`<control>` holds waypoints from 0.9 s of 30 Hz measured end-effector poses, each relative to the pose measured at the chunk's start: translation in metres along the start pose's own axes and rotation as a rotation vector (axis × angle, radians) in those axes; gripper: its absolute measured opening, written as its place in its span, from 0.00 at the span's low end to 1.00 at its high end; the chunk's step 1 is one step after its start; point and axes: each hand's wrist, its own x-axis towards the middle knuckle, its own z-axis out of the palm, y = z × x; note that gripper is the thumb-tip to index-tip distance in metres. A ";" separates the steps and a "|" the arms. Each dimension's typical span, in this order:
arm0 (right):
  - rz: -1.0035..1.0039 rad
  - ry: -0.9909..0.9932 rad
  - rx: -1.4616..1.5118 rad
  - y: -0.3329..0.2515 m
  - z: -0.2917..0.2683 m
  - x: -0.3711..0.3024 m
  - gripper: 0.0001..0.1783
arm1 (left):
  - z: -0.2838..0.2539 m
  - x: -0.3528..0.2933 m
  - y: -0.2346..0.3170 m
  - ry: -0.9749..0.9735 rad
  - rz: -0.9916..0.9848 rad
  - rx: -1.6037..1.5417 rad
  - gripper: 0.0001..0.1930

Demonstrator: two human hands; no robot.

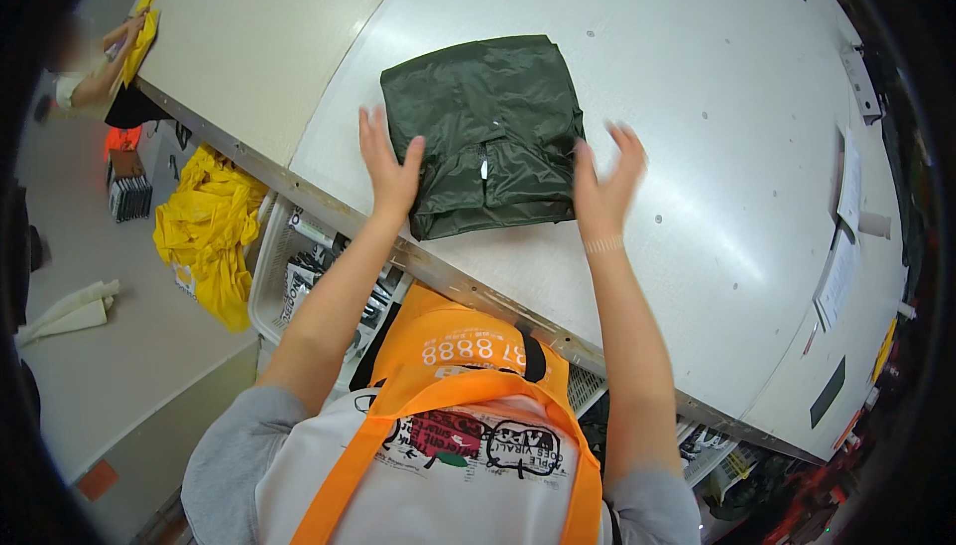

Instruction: The person folds a dark green jacket on a white table, aligning edges and smoothing the fabric. They then place the folded jacket into a white plastic basket and retrieve another jacket to repeat the folding process.

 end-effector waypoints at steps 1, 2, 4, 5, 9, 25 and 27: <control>0.254 -0.032 0.182 0.011 -0.010 -0.033 0.25 | 0.003 -0.010 -0.005 0.019 -0.273 -0.193 0.45; 0.511 -0.066 0.364 0.023 -0.017 -0.064 0.24 | 0.003 -0.017 0.000 -0.044 -0.441 -0.242 0.47; 0.905 -0.205 0.642 0.019 -0.016 -0.102 0.27 | 0.000 -0.025 0.014 -0.155 -0.580 -0.422 0.51; 1.038 -0.298 0.732 0.000 0.000 -0.115 0.30 | 0.000 -0.026 0.025 -0.212 -0.545 -0.566 0.52; 0.852 -0.034 0.899 -0.024 0.054 -0.098 0.39 | 0.014 -0.070 0.035 -0.082 -0.423 -0.357 0.51; 0.267 -0.205 1.108 -0.259 0.104 0.258 0.24 | -0.131 0.158 -0.210 0.098 -0.222 0.469 0.36; 0.253 -0.338 1.246 -0.306 0.142 0.314 0.22 | -0.136 0.166 -0.237 0.053 -0.224 0.534 0.34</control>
